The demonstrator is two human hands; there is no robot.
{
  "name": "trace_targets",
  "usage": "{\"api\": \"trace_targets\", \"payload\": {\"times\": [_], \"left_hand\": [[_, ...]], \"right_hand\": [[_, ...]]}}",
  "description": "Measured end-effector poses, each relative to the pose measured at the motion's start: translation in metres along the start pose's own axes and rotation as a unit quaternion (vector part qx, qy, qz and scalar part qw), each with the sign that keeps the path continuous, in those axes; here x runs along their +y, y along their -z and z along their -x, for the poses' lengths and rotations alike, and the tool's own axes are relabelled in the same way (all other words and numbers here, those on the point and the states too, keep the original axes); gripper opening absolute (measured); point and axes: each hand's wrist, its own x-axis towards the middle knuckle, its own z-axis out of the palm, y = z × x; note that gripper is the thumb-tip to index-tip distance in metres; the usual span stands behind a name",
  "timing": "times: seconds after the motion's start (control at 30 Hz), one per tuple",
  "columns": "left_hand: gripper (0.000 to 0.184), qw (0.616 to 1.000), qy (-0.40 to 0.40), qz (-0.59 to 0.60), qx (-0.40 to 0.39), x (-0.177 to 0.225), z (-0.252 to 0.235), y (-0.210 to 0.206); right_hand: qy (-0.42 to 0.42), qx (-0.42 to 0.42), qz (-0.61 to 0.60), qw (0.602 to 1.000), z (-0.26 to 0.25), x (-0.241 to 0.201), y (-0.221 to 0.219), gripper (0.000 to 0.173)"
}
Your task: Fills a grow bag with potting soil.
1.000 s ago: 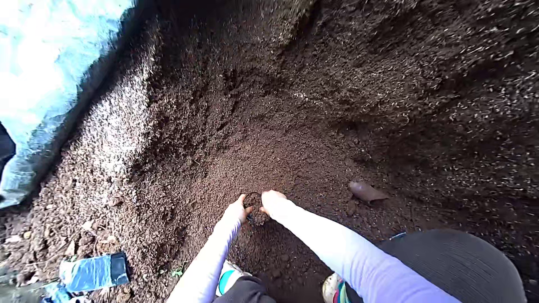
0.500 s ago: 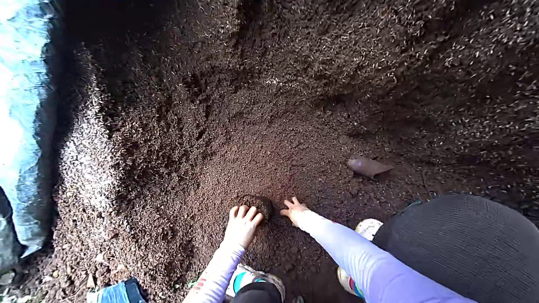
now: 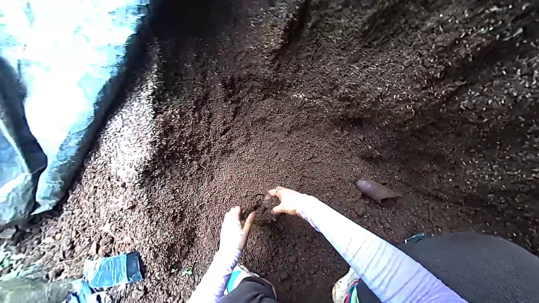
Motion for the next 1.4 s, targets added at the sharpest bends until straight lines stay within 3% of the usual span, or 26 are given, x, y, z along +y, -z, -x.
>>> {"api": "trace_targets", "payload": {"times": [0.1, 0.27, 0.37, 0.47, 0.77, 0.93, 1.0, 1.1, 1.2, 1.3, 1.4], "left_hand": [[0.062, 0.972, 0.139, 0.119, -0.145, -0.006, 0.002, -0.010], [0.061, 0.912, 0.200, 0.255, -0.253, 0.011, 0.003, -0.027], [0.051, 0.908, 0.214, 0.266, -0.244, 0.017, -0.001, -0.032], [0.041, 0.914, 0.202, 0.290, -0.200, 0.015, 0.000, -0.042], [0.048, 0.922, 0.222, 0.290, -0.128, 0.024, 0.002, -0.039], [0.044, 0.927, 0.160, 0.253, -0.224, 0.014, 0.002, -0.015], [0.042, 0.927, 0.161, 0.284, -0.186, 0.010, 0.005, -0.005], [0.047, 0.973, 0.111, 0.167, -0.117, 0.001, 0.000, 0.004], [0.045, 0.991, 0.100, -0.021, -0.090, 0.016, -0.003, 0.021], [0.037, 0.995, 0.087, -0.033, -0.034, 0.026, -0.010, 0.025], [0.041, 0.999, 0.027, -0.035, 0.004, 0.017, -0.019, 0.018]], "right_hand": [[0.011, -0.007, 0.054, 0.998, -0.011, -0.024, -0.007, 0.056], [-0.031, 0.044, 0.132, 0.990, -0.016, -0.037, -0.031, 0.041], [-0.016, 0.066, 0.176, 0.982, -0.026, -0.026, -0.058, 0.032], [-0.027, 0.049, 0.226, 0.973, -0.025, -0.030, -0.072, 0.039], [0.007, 0.038, 0.292, 0.956, -0.034, -0.029, -0.078, 0.039], [0.025, 0.030, 0.238, 0.971, -0.045, -0.027, -0.047, 0.033], [0.058, 0.091, 0.135, 0.985, -0.035, -0.019, -0.022, 0.033], [-0.027, 0.185, 0.015, 0.982, -0.019, 0.010, 0.002, 0.037], [-0.142, 0.146, 0.071, 0.976, -0.026, 0.074, -0.014, 0.039], [-0.260, 0.191, 0.089, 0.942, -0.023, 0.139, -0.056, 0.057], [-0.351, 0.230, 0.061, 0.906, -0.020, 0.191, -0.077, 0.069]]}}
